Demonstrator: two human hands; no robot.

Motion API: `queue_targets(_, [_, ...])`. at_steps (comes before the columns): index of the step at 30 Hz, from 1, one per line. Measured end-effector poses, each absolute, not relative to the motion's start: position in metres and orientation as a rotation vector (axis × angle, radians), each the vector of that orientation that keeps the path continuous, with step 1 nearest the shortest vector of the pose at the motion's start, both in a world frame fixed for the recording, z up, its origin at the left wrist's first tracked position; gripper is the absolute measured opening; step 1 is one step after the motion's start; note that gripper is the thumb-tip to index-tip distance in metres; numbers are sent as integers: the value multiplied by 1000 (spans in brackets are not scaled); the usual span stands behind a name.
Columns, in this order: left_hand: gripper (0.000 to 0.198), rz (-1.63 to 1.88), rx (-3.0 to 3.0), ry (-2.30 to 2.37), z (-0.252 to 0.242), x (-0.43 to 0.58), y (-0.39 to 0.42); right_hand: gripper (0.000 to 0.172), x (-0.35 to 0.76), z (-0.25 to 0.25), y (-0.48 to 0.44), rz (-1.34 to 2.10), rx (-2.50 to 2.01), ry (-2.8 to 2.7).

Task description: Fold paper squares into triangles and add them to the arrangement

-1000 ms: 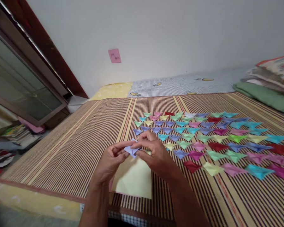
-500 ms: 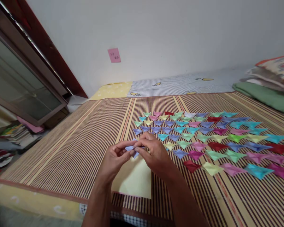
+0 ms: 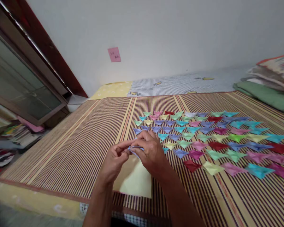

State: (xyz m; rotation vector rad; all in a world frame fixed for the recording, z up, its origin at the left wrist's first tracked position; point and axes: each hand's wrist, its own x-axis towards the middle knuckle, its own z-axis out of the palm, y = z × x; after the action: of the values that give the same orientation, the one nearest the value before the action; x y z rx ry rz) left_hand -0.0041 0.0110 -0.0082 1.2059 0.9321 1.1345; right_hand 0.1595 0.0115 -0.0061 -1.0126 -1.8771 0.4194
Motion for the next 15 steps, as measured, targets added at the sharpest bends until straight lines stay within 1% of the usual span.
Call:
queue_targets(6, [32, 1185, 1197, 1003, -8, -6, 12, 15, 171, -5, 12, 666, -941, -1795])
queue_targets(10, [30, 1203, 1175, 1025, -9, -9, 13, 10, 183, -9, 15, 795, -933, -1715])
queue_targets(12, [30, 1208, 1167, 1029, -8, -8, 13, 8, 186, -11, 16, 839, -928, -1698])
queue_targets(15, [31, 1195, 1158, 1027, -6, -5, 12, 11, 186, -11, 17, 839, -906, -1665])
